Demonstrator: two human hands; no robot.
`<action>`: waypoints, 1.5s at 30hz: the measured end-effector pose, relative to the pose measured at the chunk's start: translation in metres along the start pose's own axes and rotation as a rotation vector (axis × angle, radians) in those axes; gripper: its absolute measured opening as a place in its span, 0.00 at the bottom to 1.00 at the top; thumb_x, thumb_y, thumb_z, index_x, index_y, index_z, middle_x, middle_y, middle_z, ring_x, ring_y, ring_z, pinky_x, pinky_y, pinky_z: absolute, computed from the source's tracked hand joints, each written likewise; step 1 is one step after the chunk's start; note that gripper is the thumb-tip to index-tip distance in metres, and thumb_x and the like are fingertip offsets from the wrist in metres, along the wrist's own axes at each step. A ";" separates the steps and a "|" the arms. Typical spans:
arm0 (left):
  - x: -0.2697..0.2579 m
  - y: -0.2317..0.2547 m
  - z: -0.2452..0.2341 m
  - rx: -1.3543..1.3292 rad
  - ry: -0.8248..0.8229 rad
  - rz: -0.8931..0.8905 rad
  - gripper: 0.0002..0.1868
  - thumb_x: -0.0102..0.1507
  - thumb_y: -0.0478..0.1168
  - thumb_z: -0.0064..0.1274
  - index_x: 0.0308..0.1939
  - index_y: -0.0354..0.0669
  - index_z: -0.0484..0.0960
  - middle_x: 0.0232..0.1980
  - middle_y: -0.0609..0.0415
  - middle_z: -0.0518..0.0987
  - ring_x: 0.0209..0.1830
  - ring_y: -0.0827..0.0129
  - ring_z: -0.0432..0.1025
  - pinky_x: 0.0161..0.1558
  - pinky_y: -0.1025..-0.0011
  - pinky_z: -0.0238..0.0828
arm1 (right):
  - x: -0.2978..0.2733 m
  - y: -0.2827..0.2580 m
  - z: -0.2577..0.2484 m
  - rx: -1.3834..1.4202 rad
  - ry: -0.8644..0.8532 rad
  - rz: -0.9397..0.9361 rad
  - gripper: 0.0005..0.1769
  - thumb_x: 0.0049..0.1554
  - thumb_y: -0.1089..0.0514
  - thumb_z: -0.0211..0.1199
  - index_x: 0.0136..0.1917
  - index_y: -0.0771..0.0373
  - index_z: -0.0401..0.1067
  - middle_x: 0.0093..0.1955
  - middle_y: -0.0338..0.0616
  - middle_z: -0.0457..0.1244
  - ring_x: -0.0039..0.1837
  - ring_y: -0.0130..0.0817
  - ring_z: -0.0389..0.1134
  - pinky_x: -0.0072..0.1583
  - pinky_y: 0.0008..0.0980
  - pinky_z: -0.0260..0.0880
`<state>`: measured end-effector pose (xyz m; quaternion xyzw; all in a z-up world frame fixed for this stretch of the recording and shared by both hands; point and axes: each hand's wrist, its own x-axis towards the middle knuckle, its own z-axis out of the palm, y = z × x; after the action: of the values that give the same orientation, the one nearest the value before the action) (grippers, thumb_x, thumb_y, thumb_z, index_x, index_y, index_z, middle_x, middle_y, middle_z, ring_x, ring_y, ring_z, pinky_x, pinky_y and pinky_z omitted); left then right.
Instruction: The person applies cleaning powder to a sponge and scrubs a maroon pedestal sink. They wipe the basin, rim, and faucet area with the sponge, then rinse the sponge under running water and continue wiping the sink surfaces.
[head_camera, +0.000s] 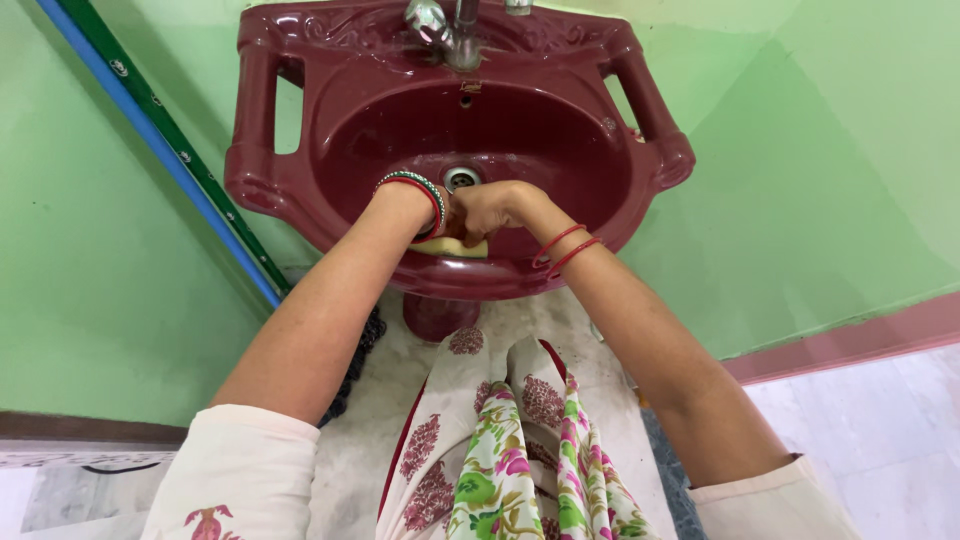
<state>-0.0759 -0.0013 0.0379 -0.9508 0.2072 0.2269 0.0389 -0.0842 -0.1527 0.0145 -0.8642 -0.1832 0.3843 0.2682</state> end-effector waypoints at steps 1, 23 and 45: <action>-0.005 0.002 0.001 0.002 -0.001 -0.001 0.25 0.61 0.39 0.57 0.64 0.43 0.79 0.66 0.39 0.76 0.66 0.49 0.72 0.63 0.54 0.72 | -0.002 -0.001 0.002 -0.023 0.017 0.007 0.24 0.46 0.72 0.66 0.58 0.68 0.75 0.51 0.42 0.70 0.53 0.32 0.70 0.52 0.33 0.75; -0.030 0.015 0.048 -0.091 0.279 -0.101 0.18 0.70 0.43 0.43 0.58 0.45 0.83 0.62 0.43 0.79 0.65 0.51 0.73 0.63 0.51 0.69 | -0.052 -0.018 0.034 -0.060 0.322 -0.011 0.29 0.49 0.72 0.49 0.60 0.58 0.79 0.58 0.46 0.72 0.59 0.38 0.72 0.58 0.38 0.70; -0.032 0.011 0.054 -0.049 0.292 -0.057 0.33 0.67 0.64 0.47 0.63 0.44 0.76 0.66 0.40 0.74 0.67 0.50 0.69 0.67 0.50 0.63 | -0.045 -0.003 0.033 -0.093 0.365 -0.142 0.25 0.51 0.70 0.54 0.58 0.60 0.79 0.56 0.45 0.73 0.57 0.35 0.74 0.59 0.35 0.71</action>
<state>-0.1289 0.0094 0.0042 -0.9799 0.1778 0.0901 -0.0083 -0.1378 -0.1634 0.0232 -0.9159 -0.2093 0.1925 0.2832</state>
